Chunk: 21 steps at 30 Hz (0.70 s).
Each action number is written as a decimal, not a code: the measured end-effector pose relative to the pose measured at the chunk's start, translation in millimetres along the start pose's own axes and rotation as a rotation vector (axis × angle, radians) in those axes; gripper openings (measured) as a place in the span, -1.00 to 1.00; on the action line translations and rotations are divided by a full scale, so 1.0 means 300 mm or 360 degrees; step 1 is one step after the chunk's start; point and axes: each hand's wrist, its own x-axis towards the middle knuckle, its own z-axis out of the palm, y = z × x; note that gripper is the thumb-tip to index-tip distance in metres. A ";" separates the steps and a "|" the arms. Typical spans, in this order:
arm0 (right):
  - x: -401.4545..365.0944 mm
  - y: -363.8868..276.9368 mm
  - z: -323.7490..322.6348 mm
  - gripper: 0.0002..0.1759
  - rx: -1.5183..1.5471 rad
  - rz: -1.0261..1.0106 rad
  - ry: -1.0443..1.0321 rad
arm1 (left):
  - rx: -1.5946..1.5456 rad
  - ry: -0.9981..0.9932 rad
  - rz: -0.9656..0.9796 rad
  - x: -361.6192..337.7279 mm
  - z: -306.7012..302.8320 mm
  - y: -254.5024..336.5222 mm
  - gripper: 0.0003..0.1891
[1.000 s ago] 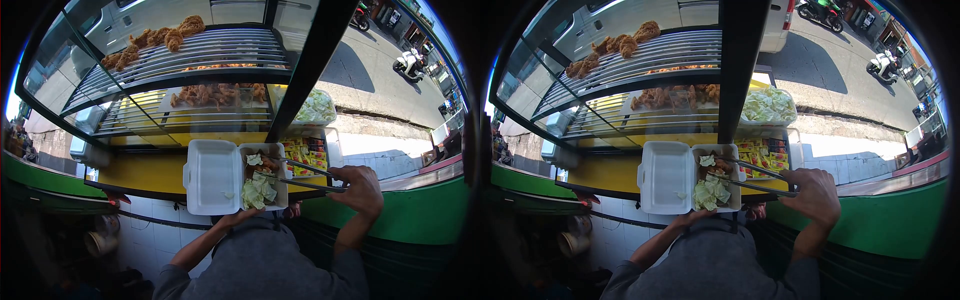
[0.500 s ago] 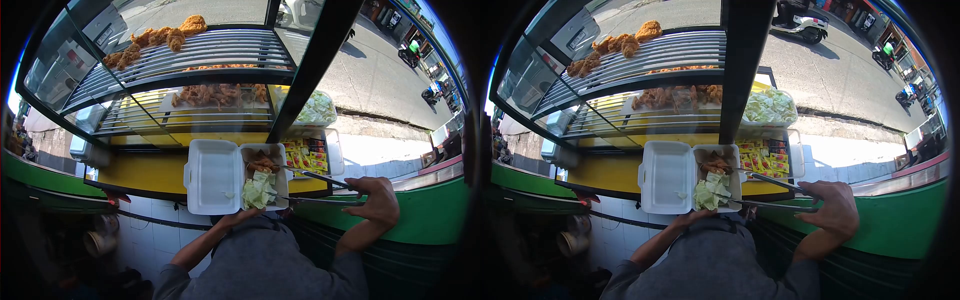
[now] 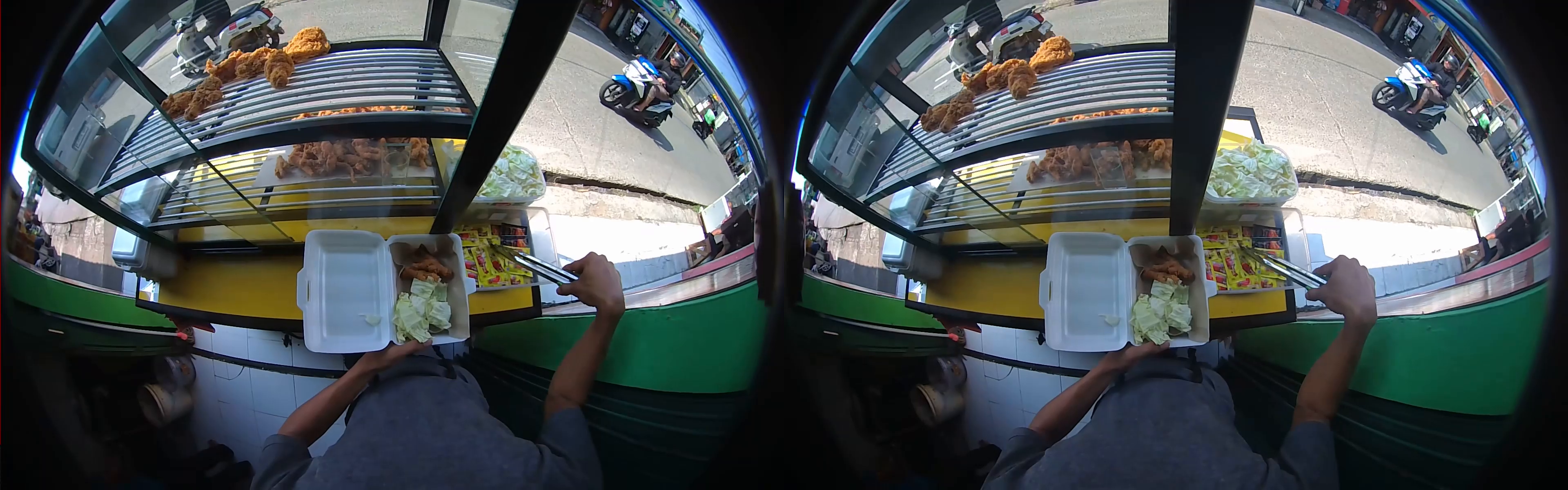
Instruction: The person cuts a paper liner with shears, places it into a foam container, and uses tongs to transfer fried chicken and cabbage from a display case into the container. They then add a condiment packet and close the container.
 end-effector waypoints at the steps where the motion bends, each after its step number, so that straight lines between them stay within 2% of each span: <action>1: -0.015 0.002 -0.006 -0.51 -0.0001 -0.0047 0.0047 | -0.0001 0.0001 -0.0001 0.000 0.000 -0.005 -0.60; 4: -0.079 -0.002 -0.057 -0.51 0.0149 -0.0021 0.0056 | -0.0040 0.0013 -0.0060 -0.011 0.005 0.024 -0.53; 5: -0.095 0.031 -0.062 -0.49 0.0185 -0.0189 0.0120 | -0.0031 0.0013 -0.0076 -0.012 0.004 0.025 -0.53; 8: -0.193 0.046 -0.118 -0.48 0.0311 -0.0413 0.0110 | 0.0010 0.0023 -0.0158 -0.019 0.005 0.041 -0.52; 10: -0.219 0.064 -0.114 -0.47 0.0575 -0.0573 -0.0048 | 0.0051 0.0050 -0.0249 -0.030 0.011 0.073 -0.50; 12: -0.247 0.053 -0.126 -0.46 0.0652 -0.0669 -0.0237 | 0.0015 0.0036 -0.0165 -0.023 0.005 0.044 -0.50; 16: -0.226 0.007 -0.098 -0.46 0.0571 -0.0765 -0.0306 | -0.0035 0.0019 0.0030 -0.022 0.000 0.012 -0.52; 21: -0.185 -0.103 -0.036 -0.48 0.0357 -0.1185 -0.0418 | -0.0025 -0.0001 0.0125 -0.046 -0.014 0.034 -0.57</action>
